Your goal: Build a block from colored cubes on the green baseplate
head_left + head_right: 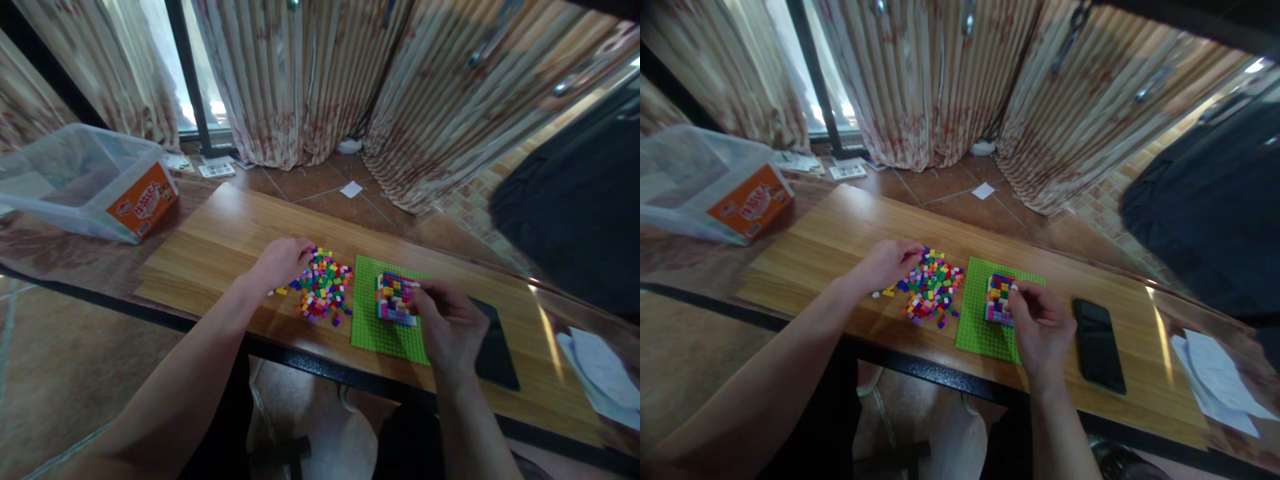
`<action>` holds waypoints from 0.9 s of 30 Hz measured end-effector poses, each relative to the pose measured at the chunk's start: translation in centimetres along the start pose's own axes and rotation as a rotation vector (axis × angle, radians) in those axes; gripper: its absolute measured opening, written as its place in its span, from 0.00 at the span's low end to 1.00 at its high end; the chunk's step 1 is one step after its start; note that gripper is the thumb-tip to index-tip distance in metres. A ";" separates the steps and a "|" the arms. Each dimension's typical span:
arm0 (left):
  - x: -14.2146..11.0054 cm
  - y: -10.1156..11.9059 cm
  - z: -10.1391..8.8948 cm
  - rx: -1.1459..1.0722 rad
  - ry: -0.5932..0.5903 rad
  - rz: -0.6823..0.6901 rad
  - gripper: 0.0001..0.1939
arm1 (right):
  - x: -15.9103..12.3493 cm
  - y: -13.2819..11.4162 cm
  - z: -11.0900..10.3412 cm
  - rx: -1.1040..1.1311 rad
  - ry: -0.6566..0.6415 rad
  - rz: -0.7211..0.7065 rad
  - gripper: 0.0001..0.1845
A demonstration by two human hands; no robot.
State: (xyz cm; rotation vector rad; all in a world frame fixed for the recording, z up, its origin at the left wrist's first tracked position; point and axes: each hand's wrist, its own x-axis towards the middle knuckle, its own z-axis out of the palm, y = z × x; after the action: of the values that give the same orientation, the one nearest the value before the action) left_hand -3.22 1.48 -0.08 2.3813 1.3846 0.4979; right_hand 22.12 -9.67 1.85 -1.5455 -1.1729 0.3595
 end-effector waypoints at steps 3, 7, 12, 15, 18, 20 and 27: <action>0.0 0.1 -0.1 0.010 -0.003 0.000 0.13 | 0.8 0.3 -1.1 -0.009 0.058 -0.016 0.08; 0.1 0.1 0.0 0.009 -0.007 -0.005 0.13 | 0.9 1.1 -1.6 -0.068 0.026 -0.008 0.09; 0.1 -0.1 0.2 -0.013 -0.001 0.002 0.13 | 0.7 1.8 -2.0 -0.287 -0.257 -0.151 0.09; 0.2 -0.1 0.2 -0.017 -0.001 0.003 0.13 | 0.7 2.1 -2.3 -0.378 -0.358 -0.228 0.09; 0.2 0.0 0.1 -0.013 -0.005 0.002 0.13 | 0.7 2.3 -2.6 -0.417 -0.411 -0.237 0.10; 0.2 0.1 0.0 -0.012 -0.009 0.006 0.13 | 0.7 2.4 -2.6 -0.446 -0.431 -0.248 0.10; 0.2 0.1 0.0 -0.016 -0.016 -0.002 0.13 | 0.6 2.5 -2.1 -0.482 -0.422 -0.252 0.09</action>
State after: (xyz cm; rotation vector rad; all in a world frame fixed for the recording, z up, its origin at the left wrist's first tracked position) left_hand -3.04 1.56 -0.05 2.3662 1.3712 0.4862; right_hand 25.20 -10.12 0.64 -1.7488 -1.8690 0.2487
